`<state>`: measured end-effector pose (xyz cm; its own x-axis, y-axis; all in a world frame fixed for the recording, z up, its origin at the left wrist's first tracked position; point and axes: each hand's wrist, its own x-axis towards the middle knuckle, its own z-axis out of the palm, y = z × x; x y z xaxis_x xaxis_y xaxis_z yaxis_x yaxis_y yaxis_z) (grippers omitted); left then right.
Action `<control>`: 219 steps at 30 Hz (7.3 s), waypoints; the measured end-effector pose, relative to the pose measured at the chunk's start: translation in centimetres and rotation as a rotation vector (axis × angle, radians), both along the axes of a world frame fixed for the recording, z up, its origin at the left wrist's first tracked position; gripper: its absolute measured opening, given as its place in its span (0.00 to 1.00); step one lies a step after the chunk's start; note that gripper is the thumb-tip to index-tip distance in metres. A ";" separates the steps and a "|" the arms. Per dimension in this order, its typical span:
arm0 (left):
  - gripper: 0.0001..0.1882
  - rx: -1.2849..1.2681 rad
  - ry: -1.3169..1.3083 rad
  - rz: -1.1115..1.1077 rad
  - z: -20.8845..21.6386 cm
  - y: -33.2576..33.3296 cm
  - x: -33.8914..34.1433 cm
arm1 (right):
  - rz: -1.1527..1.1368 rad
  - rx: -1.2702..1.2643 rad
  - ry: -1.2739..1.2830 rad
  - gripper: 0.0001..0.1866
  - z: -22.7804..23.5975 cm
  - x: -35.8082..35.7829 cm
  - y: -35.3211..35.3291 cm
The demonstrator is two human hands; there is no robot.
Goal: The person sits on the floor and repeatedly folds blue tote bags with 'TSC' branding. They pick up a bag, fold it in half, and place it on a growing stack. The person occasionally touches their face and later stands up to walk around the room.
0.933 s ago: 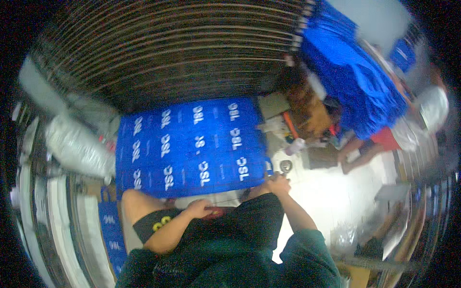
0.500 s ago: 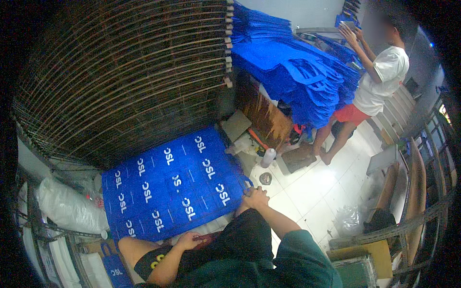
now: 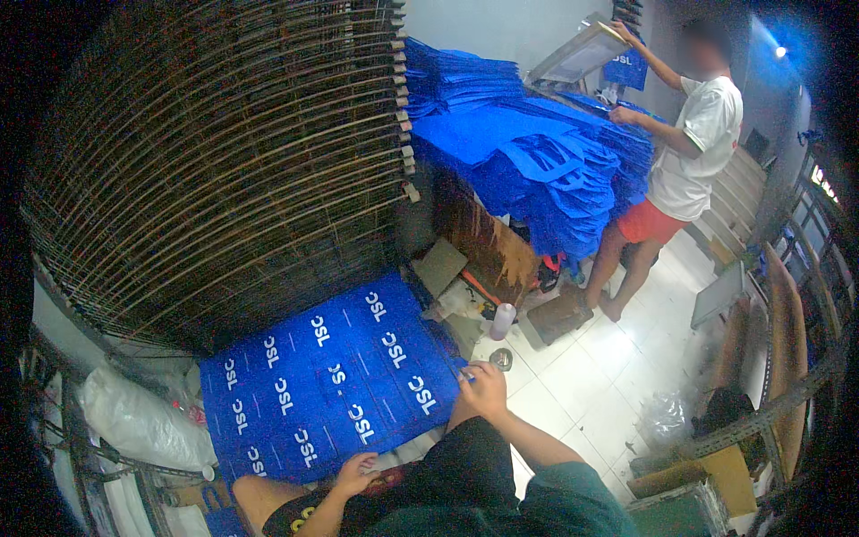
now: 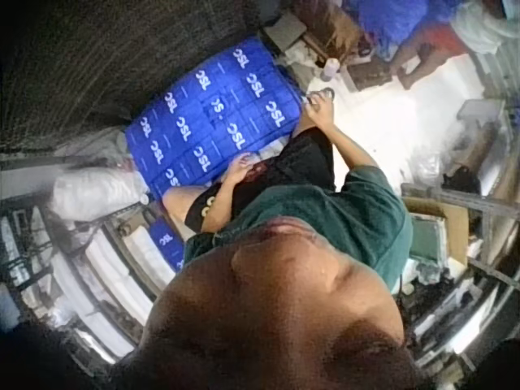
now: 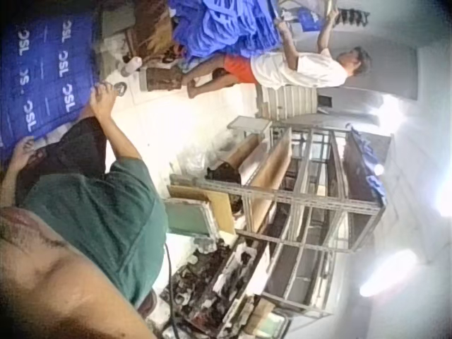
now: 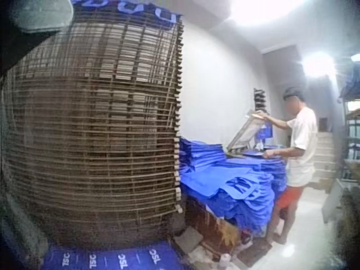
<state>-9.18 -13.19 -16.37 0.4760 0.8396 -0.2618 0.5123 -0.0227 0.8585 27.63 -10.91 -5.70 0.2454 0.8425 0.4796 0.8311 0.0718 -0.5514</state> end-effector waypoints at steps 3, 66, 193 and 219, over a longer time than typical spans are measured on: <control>0.20 0.084 -0.024 0.171 -1.2 0.3 -0.7 | 0.092 0.330 -0.107 0.08 7.4 1.8 1.3; 0.25 -0.864 -1.366 -0.006 30.7 -3.8 13.9 | 0.514 -0.221 0.070 0.37 35.2 2.3 -3.1; 0.17 0.222 0.582 1.089 -19.1 21.3 -13.5 | -0.680 -0.809 1.312 0.19 -32.0 -11.5 25.9; 0.29 0.113 0.002 0.442 8.3 15.1 -7.9 | 0.098 -0.449 0.737 0.19 -8.1 0.7 9.4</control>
<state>-17.11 1.92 -8.12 0.0647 0.9855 -0.1569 0.4953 0.1048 0.8624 28.30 -1.46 -13.77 0.2786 0.9477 -0.1559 0.2525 -0.2289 -0.9401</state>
